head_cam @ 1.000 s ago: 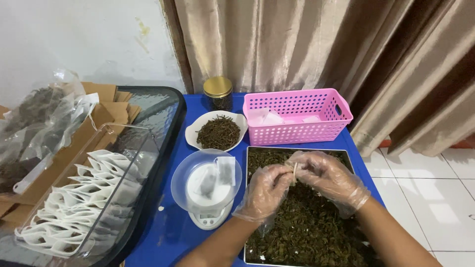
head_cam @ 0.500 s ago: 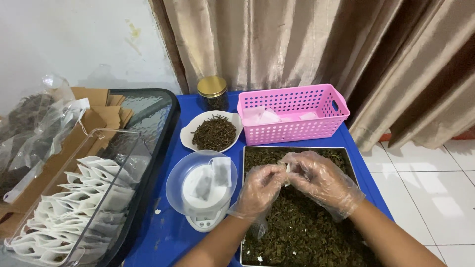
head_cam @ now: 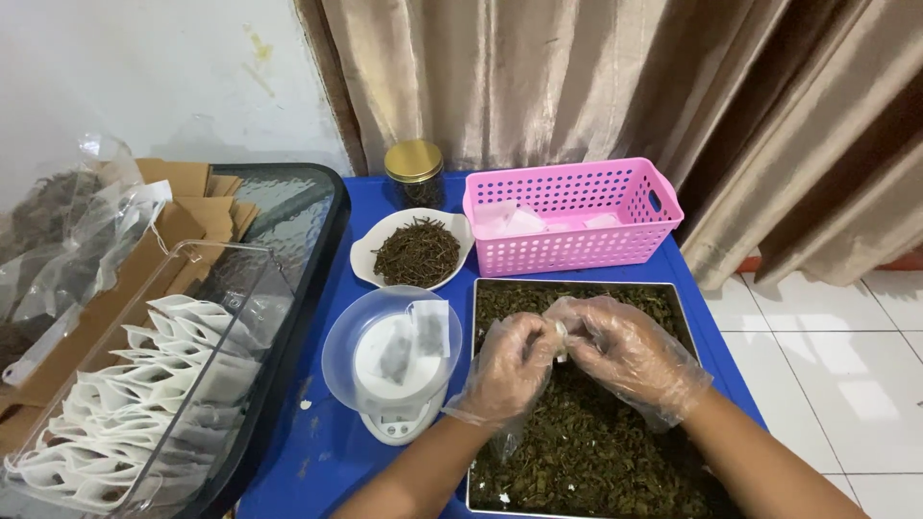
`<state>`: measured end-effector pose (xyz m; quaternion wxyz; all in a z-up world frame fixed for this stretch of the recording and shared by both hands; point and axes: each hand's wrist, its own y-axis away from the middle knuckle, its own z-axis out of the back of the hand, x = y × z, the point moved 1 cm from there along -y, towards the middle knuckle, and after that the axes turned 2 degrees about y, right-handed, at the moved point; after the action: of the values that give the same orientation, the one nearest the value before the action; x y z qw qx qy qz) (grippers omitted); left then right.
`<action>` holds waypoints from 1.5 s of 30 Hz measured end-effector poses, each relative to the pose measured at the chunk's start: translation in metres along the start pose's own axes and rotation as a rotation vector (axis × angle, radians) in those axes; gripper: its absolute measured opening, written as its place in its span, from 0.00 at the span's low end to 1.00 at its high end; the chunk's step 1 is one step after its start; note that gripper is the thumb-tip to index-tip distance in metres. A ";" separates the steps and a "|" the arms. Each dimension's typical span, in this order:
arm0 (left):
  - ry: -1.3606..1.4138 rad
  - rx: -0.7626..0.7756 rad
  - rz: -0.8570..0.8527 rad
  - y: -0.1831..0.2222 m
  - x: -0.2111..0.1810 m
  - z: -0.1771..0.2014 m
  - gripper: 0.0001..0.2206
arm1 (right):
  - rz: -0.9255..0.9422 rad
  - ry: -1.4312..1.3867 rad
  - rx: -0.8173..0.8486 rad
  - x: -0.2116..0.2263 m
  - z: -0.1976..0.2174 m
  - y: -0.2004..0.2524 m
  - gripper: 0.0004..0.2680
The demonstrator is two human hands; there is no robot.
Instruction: Filling small tea bags with dried tea leaves from a tray and weighing them on a scale.
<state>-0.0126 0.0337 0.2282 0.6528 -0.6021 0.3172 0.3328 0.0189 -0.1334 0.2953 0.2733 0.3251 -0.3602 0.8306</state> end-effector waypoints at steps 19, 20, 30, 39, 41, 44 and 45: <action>-0.233 -0.053 -0.026 0.004 0.016 0.005 0.05 | 0.228 0.113 0.051 -0.011 0.010 -0.004 0.13; -0.276 -0.074 -0.061 0.004 0.019 0.005 0.05 | 0.346 0.117 0.047 -0.010 0.010 -0.005 0.17; -0.552 -0.157 -0.207 0.005 -0.002 -0.004 0.03 | 0.281 0.594 0.293 -0.002 0.016 -0.004 0.09; -0.465 -0.046 -0.145 0.006 0.009 -0.003 0.05 | 0.321 0.791 0.390 -0.032 0.007 0.007 0.09; -0.382 0.006 -0.129 0.002 -0.015 0.000 0.06 | 0.406 0.882 0.384 -0.052 0.003 0.013 0.13; -0.376 0.070 -0.159 0.000 -0.016 -0.011 0.09 | 0.391 0.968 0.389 -0.092 -0.007 0.023 0.26; -0.376 0.070 -0.160 -0.002 -0.024 -0.009 0.09 | 0.391 0.969 0.388 -0.092 -0.007 0.022 0.26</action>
<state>-0.0248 0.0238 0.2485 0.7453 -0.5296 0.1525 0.3751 0.0600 -0.1610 0.2148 0.1834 -0.1227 -0.0874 0.9714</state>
